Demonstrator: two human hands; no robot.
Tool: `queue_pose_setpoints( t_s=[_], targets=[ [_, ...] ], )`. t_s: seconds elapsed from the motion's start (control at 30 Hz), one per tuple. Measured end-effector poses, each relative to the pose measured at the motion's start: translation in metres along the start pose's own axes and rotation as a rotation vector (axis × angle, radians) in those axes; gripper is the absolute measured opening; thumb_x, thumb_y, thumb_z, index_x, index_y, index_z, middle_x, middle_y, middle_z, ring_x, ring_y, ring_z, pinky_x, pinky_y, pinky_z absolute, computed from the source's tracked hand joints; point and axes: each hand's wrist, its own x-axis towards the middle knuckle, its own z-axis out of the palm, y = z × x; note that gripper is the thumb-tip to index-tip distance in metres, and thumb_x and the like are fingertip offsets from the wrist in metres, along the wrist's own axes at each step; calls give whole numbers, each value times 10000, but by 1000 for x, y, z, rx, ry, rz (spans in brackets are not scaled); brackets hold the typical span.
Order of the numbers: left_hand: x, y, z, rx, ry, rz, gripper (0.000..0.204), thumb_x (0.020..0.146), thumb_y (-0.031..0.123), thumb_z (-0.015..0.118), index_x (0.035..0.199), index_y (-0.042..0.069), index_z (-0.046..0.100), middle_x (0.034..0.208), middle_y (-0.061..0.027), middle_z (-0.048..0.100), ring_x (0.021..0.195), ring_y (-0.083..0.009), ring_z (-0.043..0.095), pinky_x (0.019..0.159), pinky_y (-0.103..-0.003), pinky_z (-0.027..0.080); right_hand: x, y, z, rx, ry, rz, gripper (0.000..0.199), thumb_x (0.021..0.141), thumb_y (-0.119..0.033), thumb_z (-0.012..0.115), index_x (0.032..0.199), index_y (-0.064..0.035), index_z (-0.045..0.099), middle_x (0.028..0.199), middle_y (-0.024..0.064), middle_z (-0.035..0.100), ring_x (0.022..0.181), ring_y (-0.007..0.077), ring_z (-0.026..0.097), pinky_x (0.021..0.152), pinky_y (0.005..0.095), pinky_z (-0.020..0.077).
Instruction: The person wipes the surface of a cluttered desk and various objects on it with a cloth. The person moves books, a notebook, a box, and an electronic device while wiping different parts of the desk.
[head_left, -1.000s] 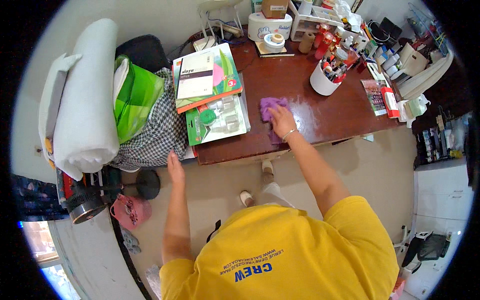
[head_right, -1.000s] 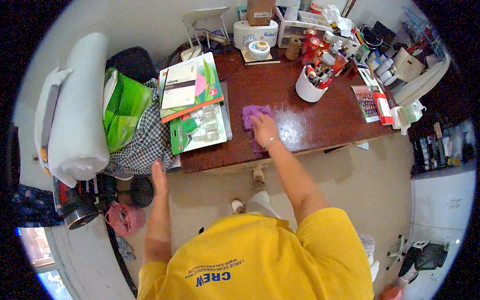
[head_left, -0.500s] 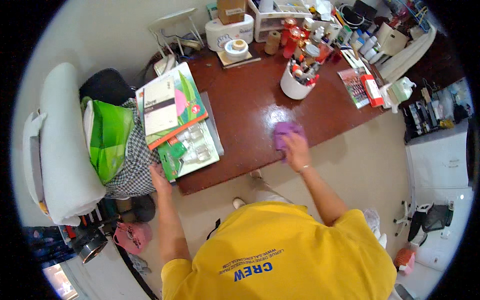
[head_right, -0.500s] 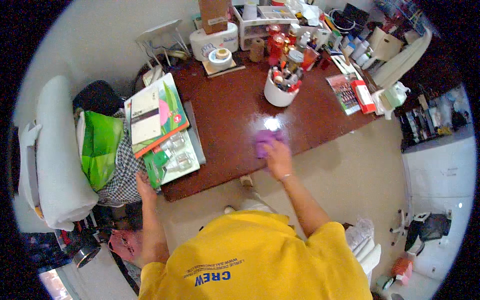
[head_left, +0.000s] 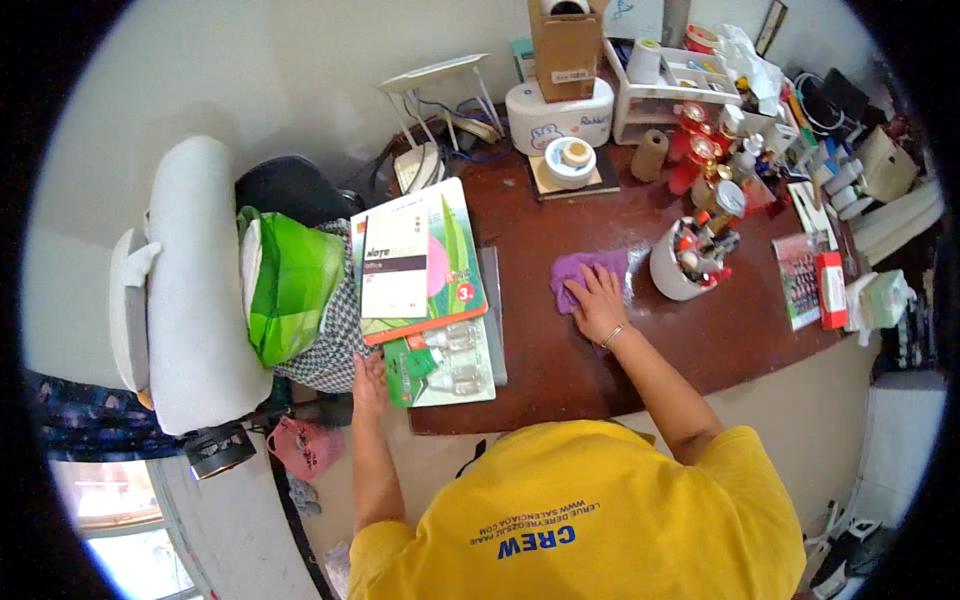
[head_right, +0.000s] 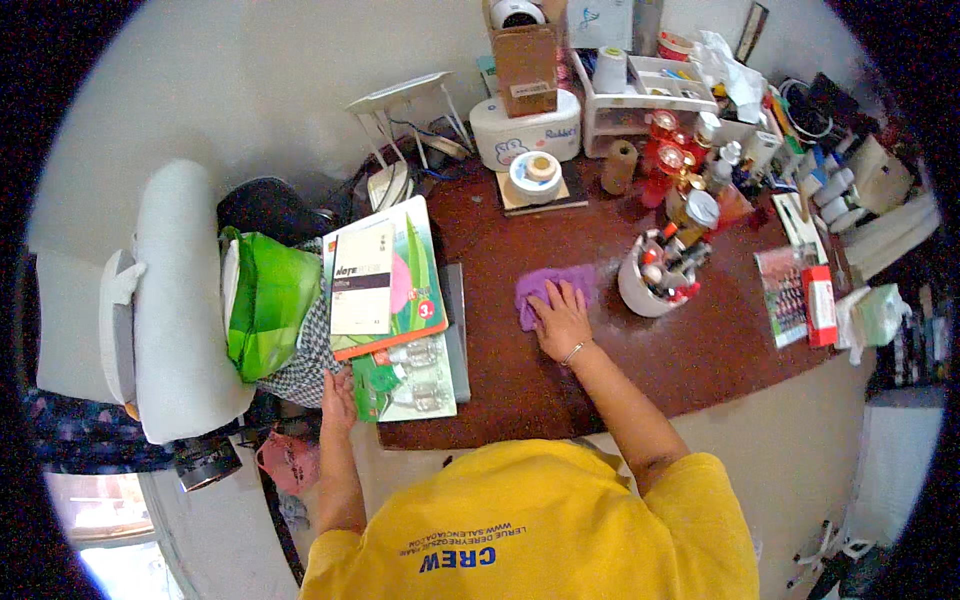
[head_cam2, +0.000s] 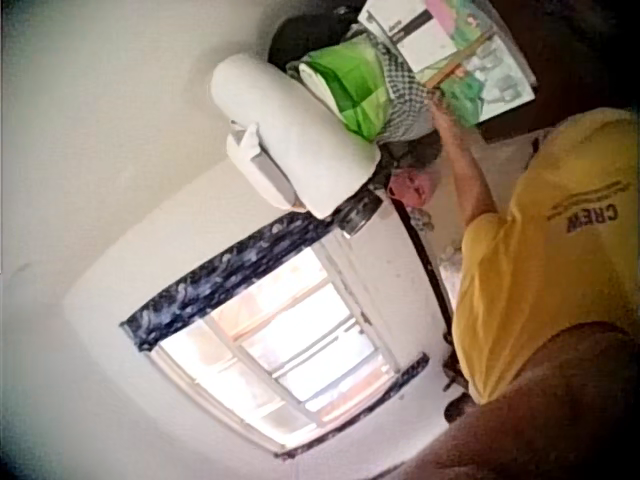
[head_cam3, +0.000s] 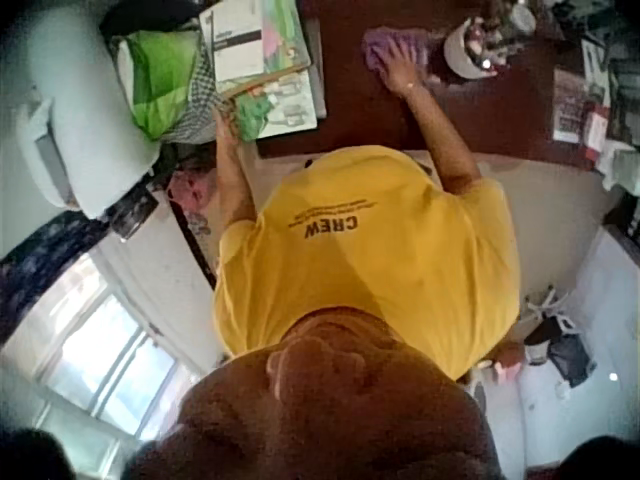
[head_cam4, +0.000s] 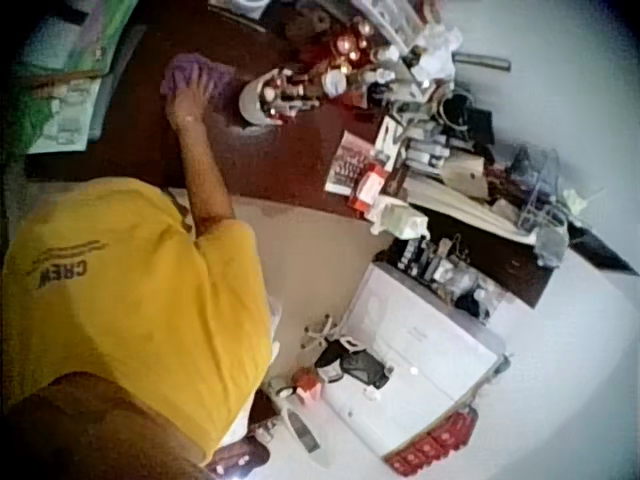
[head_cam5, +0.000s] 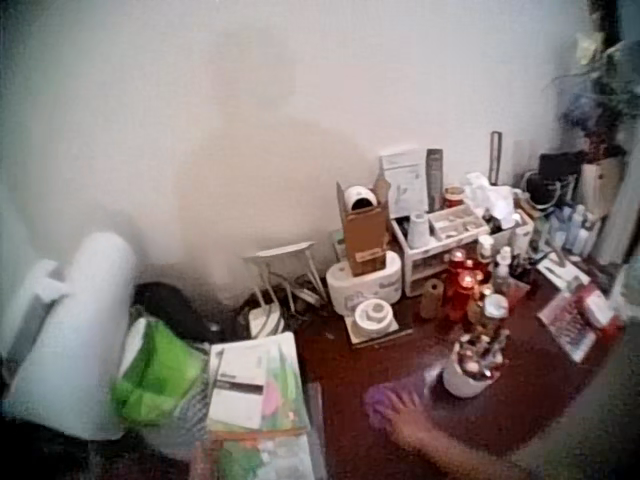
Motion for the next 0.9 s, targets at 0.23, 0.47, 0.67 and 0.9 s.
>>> queue_pose_setpoints(
  t_s=[0.23,0.47,0.67,0.9],
  targets=[
    [42,101,118,292,133,205,548,894,474,474,1197,17,470,1108,-79,576,977,-184,551,841,-317,443,83,-65,16,919,31,62,272,846,-206,552,1022,-2,591,1008,165,623,945,281,589,828,353,455],
    [126,128,128,137,31,-33,605,878,468,510,1297,41,420,1272,-102,493,1100,-238,508,956,-376,387,136,-88,48,1585,-437,746,457,900,-361,478,1108,38,558,1069,123,605,916,202,553,811,339,431],
    [132,124,118,113,-6,-183,506,891,358,530,1285,58,429,1215,-99,531,1075,-217,520,927,-360,410,138,-97,52,1715,-373,829,467,901,-365,481,1075,59,572,1102,145,597,959,218,570,851,342,426],
    [128,125,140,359,-8,-41,443,874,299,564,1219,35,483,1138,-103,575,1018,-201,565,853,-336,466,149,-105,50,1708,-448,974,389,904,-310,459,1008,39,597,985,125,633,824,237,622,736,351,491]
  ],
)
